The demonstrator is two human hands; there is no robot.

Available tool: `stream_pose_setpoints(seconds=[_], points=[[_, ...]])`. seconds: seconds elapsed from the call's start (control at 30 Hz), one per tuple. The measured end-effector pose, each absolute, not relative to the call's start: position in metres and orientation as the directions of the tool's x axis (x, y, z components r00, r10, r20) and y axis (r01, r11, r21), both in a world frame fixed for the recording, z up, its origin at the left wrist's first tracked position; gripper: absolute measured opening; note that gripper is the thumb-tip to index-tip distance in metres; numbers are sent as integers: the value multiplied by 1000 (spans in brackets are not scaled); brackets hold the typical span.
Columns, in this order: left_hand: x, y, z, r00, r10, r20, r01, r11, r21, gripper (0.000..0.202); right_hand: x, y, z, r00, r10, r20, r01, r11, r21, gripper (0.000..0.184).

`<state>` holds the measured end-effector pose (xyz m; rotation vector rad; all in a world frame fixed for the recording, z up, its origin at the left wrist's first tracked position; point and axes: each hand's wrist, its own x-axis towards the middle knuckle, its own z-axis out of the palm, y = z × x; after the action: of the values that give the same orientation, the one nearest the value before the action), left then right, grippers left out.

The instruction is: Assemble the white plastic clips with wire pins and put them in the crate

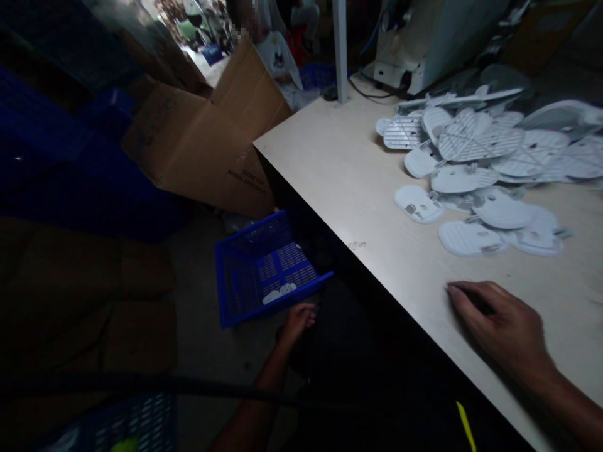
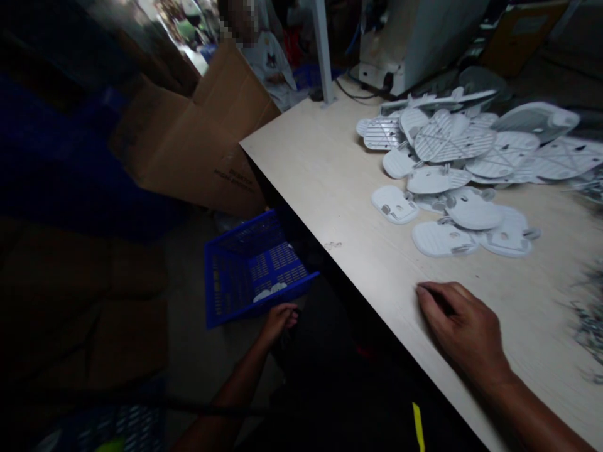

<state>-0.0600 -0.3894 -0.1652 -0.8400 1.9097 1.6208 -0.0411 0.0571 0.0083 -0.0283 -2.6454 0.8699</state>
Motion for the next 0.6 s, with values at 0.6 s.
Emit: stream_pose_setpoints(seconds=[0.6], points=[[-55, -429, -214, -429, -210, -879, -650, -604, 462, 77, -39, 60, -3, -936, 237, 261, 84, 869, -488, 40]])
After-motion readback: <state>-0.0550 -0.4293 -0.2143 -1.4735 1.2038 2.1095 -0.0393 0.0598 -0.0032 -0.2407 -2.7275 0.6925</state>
